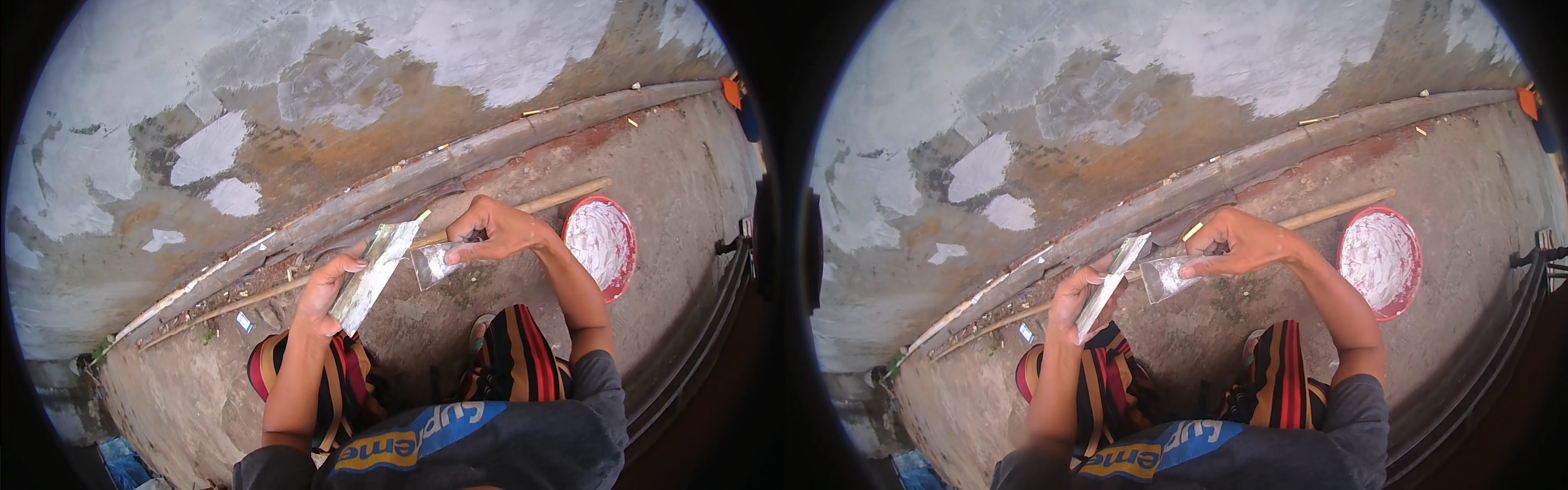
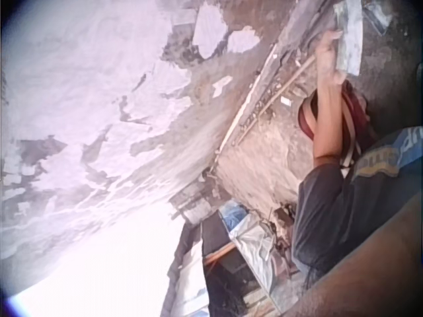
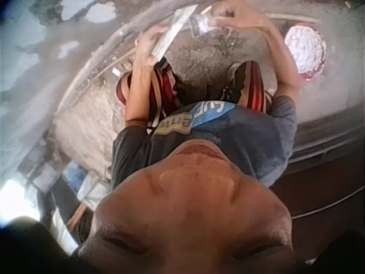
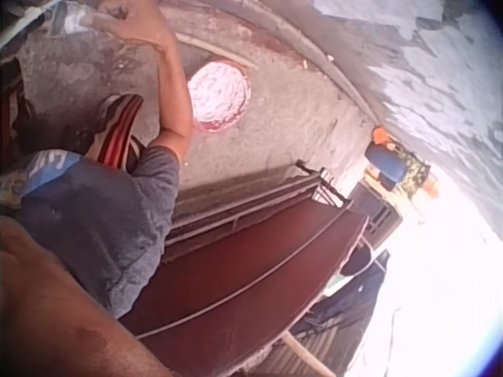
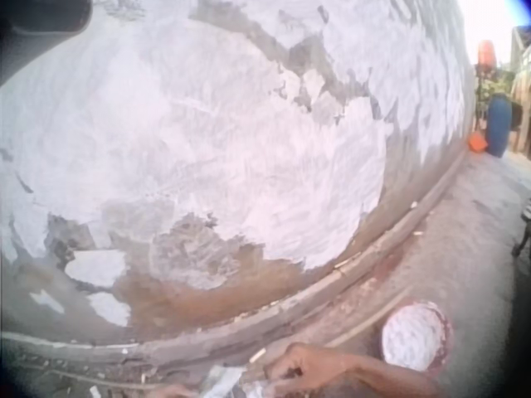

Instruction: The person applies white plaster to a concrete wall using a small trowel and a larger hawk. They repeatedly scoop plaster from a red bowl, transfer it to the hawk, and spread it onto the wall surface in smooth strokes.

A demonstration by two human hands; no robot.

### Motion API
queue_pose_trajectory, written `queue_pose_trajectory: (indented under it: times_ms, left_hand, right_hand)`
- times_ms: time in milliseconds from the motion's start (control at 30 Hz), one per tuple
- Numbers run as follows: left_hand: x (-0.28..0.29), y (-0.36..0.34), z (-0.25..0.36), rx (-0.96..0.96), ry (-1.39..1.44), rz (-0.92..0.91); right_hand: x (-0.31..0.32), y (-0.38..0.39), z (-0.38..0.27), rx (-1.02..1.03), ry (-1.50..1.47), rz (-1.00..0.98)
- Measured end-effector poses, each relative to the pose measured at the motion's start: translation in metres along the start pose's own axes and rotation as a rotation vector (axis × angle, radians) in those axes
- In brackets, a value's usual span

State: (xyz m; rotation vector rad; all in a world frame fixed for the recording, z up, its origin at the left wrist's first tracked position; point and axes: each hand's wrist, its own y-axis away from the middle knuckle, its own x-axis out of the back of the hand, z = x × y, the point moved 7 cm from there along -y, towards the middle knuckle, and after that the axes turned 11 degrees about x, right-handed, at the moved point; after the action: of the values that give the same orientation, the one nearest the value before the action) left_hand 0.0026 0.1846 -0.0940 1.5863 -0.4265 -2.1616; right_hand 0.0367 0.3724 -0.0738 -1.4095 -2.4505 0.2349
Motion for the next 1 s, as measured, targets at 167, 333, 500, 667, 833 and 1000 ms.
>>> queue_pose_trajectory:
  times_ms: [167,333,500,667,833,1000]
  left_hand:
    - [0.004,0.005,0.010,-0.089,-0.124,0.180]
    - [0.012,0.009,0.011,-0.099,-0.219,0.351]
    - [0.005,-0.002,0.008,-0.048,-0.098,0.239]
    - [0.011,0.002,0.011,-0.140,-0.416,0.447]
    - [0.011,0.000,0.016,-0.214,-0.552,0.510]
    - [0.000,0.001,0.016,-0.237,-0.577,0.560]
  right_hand:
    - [0.009,0.020,0.013,-0.142,0.209,0.078]
    - [0.024,0.029,0.003,-0.111,-0.049,0.193]
    - [0.018,0.036,0.033,-0.037,-0.759,0.316]
    - [0.042,0.036,0.024,-0.215,0.003,0.471]
    - [0.038,0.039,0.015,-0.237,0.287,0.467]
    - [0.035,0.036,0.009,-0.228,0.483,0.425]
